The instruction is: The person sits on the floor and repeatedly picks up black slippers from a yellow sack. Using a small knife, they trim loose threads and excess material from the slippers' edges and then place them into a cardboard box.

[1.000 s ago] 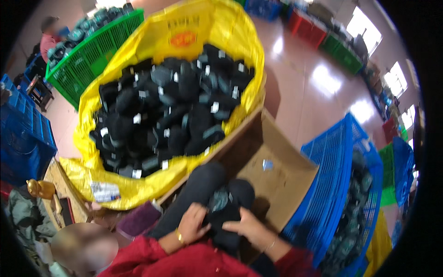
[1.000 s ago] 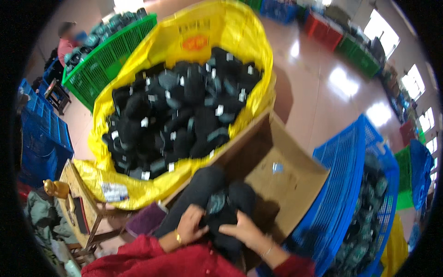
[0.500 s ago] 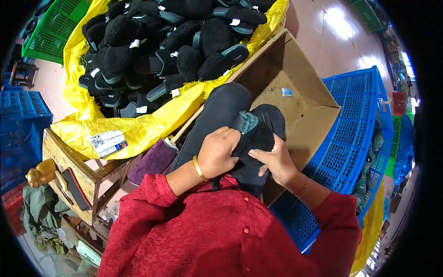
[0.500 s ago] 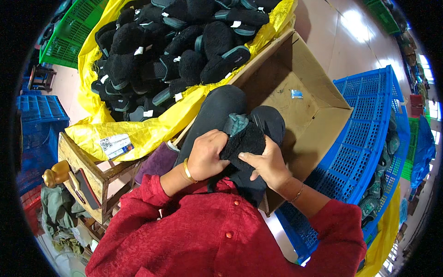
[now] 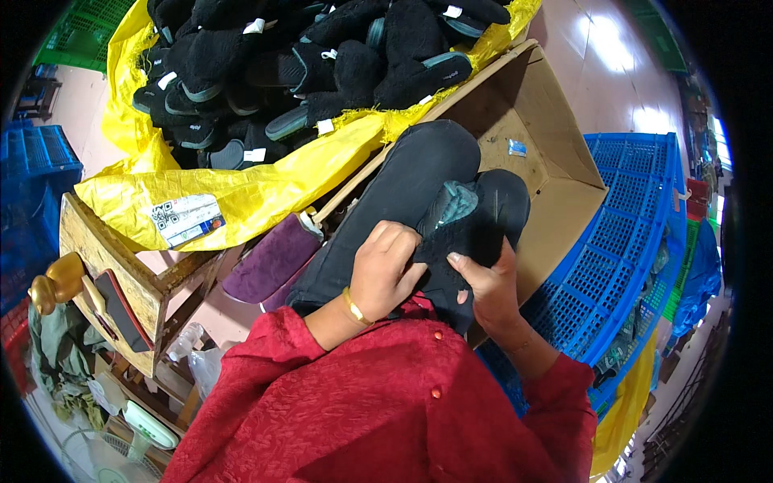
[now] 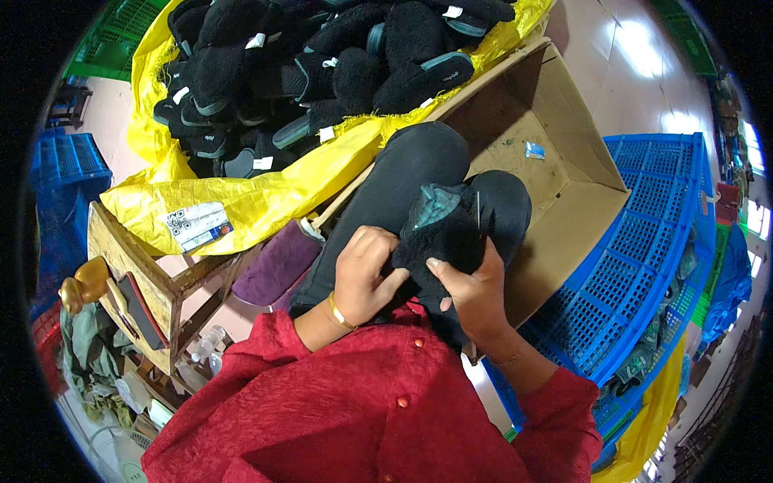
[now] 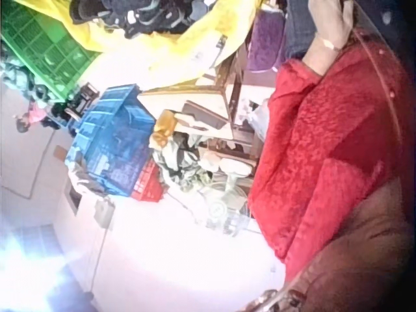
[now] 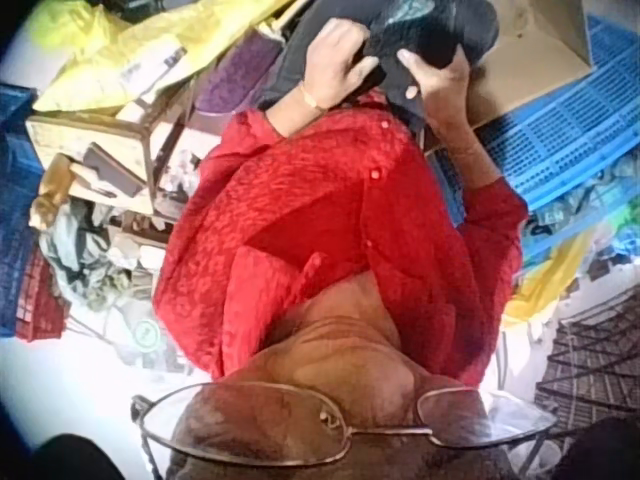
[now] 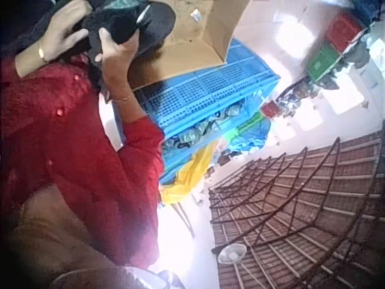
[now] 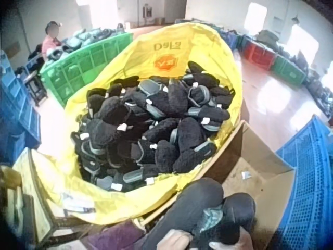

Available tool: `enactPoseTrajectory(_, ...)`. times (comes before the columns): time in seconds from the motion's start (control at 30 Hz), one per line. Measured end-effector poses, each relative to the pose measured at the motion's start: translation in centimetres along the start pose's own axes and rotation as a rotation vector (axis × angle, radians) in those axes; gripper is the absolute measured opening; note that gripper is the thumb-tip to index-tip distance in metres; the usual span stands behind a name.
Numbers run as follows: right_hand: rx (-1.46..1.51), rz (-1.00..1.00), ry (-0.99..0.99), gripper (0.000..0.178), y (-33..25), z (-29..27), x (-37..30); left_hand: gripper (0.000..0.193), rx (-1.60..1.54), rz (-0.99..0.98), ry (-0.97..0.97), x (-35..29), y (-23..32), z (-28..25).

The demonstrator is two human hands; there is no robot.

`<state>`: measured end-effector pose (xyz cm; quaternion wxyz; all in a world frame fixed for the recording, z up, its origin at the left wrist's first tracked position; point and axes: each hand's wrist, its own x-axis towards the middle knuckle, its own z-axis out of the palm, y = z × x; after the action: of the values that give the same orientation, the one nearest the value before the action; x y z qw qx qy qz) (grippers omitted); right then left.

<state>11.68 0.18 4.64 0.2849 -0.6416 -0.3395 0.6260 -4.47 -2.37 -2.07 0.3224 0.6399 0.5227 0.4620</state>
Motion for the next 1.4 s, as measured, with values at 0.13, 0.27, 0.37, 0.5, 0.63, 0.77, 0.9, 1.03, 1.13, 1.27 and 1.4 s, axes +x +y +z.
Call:
enactPoseTrajectory(0.13,0.009,-0.081,0.034,0.03,1.0,0.4,-0.2,0.026,-0.109,-0.248,0.087,-0.4,1.1,1.5)
enactPoseTrajectory(0.27,-0.069,-0.401,0.063,0.032,4.3,0.3,1.6,0.023,-0.21,-0.387,0.068,-0.7,3.3,1.2)
enactPoseTrajectory(0.37,-0.071,-0.008,0.116,0.041,0.8,2.1,1.0,0.023,-0.356,0.143,-0.175,-2.4,6.5,2.4)
enactPoseTrajectory(0.5,0.008,-0.377,0.098,0.044,4.6,0.6,1.2,0.027,-0.055,0.058,0.096,-0.5,5.7,-0.9)
enactPoseTrajectory(0.63,-0.029,-0.14,0.054,0.044,2.3,-0.7,-0.5,0.041,0.132,-0.067,-0.008,1.5,4.3,0.1)
enactPoseTrajectory(0.77,-0.366,-0.418,0.038,0.042,2.6,-4.7,-1.7,0.041,0.238,-0.03,-0.128,1.7,4.7,0.9)
enactPoseTrajectory(0.9,-0.541,-0.437,0.089,0.035,1.1,-3.8,-2.4,0.04,0.364,-0.015,-0.104,1.7,4.1,0.2)
enactPoseTrajectory(1.03,-0.597,-0.537,0.11,0.039,1.7,-2.9,-2.0,0.036,0.276,-0.052,-0.04,2.0,4.3,0.8)
enactPoseTrajectory(1.13,-0.624,-0.432,0.055,0.045,1.3,-2.5,-0.7,0.027,0.176,-0.135,-0.023,3.0,3.9,0.8)
enactPoseTrajectory(1.27,-0.565,-0.401,-0.018,0.052,1.4,-2.6,1.0,0.029,0.091,-0.192,-0.109,3.8,4.9,0.2)
enactPoseTrajectory(1.4,-0.534,-0.372,-0.066,0.042,3.0,-2.0,3.4,0.027,0.125,-0.087,-0.069,4.0,5.1,0.7)
